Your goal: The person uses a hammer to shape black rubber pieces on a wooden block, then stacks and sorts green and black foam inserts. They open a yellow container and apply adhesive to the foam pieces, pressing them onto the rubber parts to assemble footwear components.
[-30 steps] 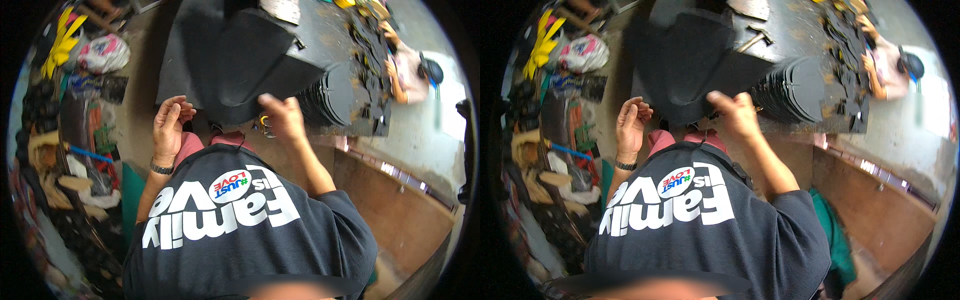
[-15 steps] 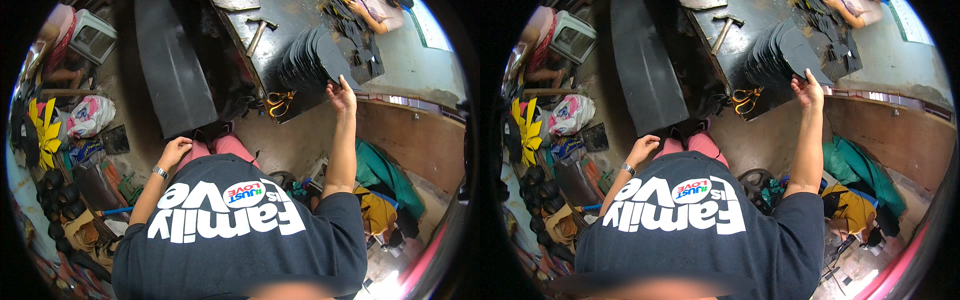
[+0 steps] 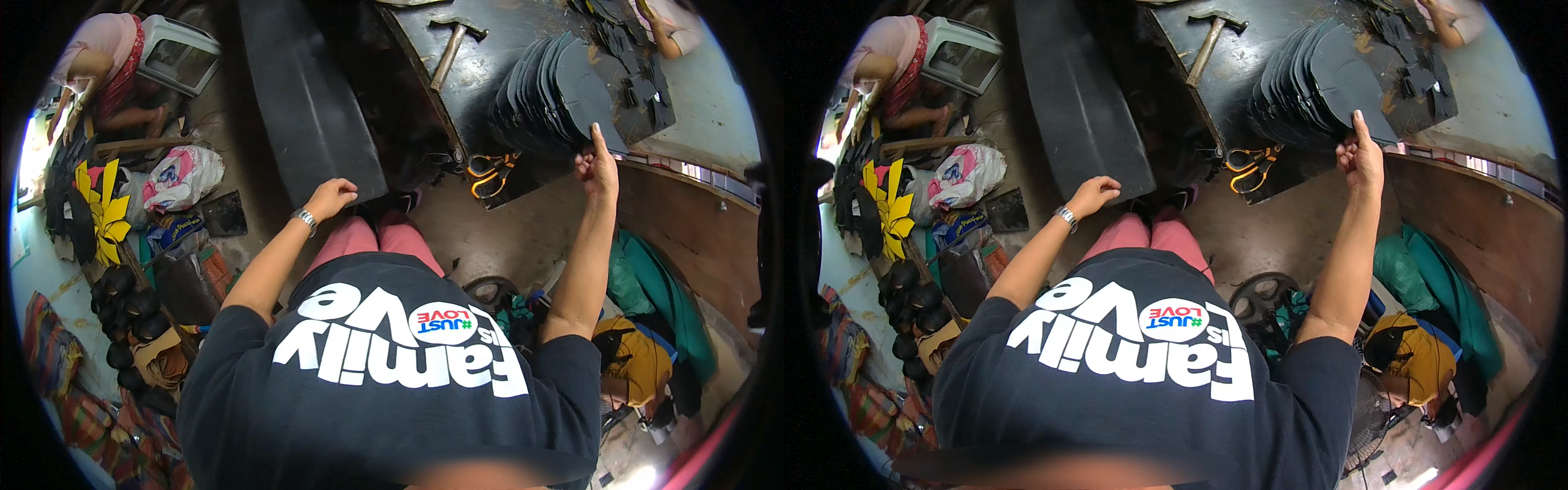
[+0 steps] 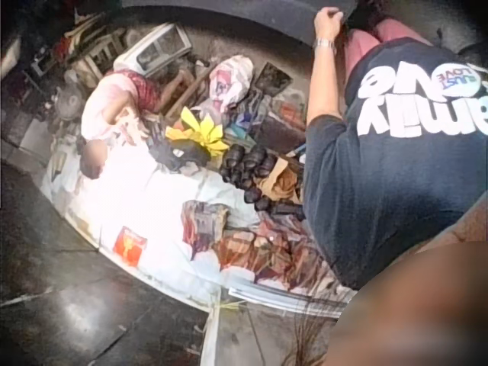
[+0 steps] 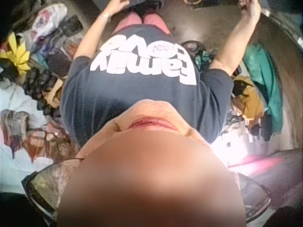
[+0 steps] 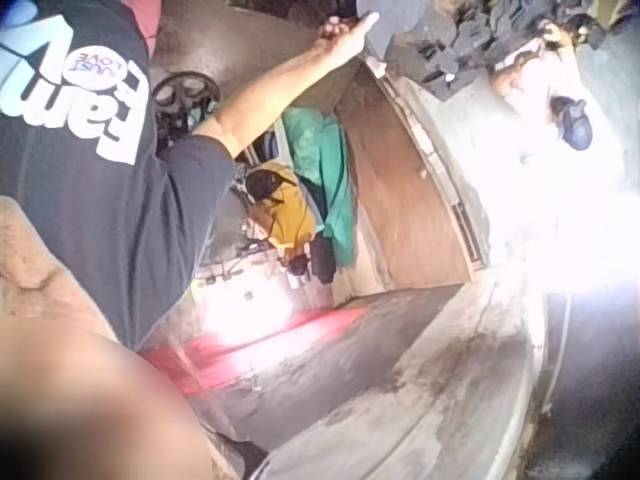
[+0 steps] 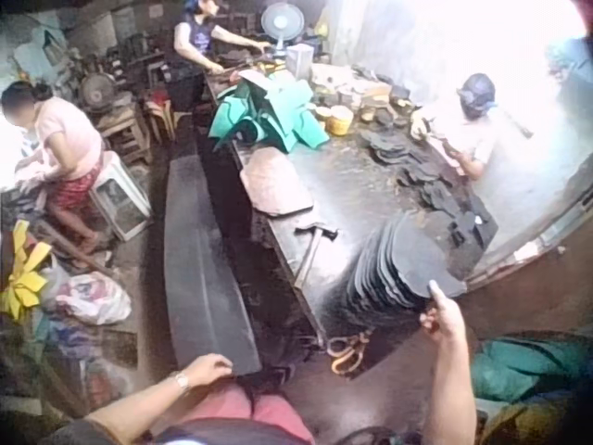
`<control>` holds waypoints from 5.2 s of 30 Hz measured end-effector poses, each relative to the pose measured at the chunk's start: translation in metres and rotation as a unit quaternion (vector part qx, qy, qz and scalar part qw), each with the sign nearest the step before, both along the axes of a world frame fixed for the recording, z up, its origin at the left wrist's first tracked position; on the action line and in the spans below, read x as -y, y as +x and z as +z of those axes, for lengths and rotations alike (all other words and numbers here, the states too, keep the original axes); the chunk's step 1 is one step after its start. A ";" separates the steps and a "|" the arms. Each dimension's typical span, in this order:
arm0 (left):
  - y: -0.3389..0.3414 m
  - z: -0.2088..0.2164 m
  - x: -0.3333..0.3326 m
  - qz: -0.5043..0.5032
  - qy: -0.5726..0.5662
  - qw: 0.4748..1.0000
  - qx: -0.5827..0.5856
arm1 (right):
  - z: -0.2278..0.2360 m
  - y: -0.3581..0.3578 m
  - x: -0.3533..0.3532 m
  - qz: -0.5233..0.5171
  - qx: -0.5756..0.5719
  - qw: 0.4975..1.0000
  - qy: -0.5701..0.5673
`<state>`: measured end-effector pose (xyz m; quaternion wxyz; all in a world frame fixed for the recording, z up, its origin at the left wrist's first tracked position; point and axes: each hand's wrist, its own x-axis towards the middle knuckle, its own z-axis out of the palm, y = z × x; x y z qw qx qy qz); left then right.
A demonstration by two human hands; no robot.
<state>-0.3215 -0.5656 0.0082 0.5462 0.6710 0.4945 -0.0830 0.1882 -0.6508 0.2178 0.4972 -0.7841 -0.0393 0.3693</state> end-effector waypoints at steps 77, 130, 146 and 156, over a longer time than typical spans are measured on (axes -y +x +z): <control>0.170 -0.056 -0.406 -0.337 -0.096 0.932 -0.094 | -0.113 -0.305 -0.059 -0.037 -0.135 0.972 -0.191; 0.484 0.141 -0.322 -0.428 -0.063 0.700 0.568 | -0.051 -0.276 -0.127 -0.289 0.254 0.899 0.208; 0.268 0.082 -0.507 -0.328 -0.026 0.835 0.442 | -0.072 -0.138 -0.376 0.062 0.222 0.950 0.212; 0.253 0.074 -0.514 -0.380 0.177 0.756 0.502 | -0.067 0.035 -0.562 0.080 0.500 0.862 0.006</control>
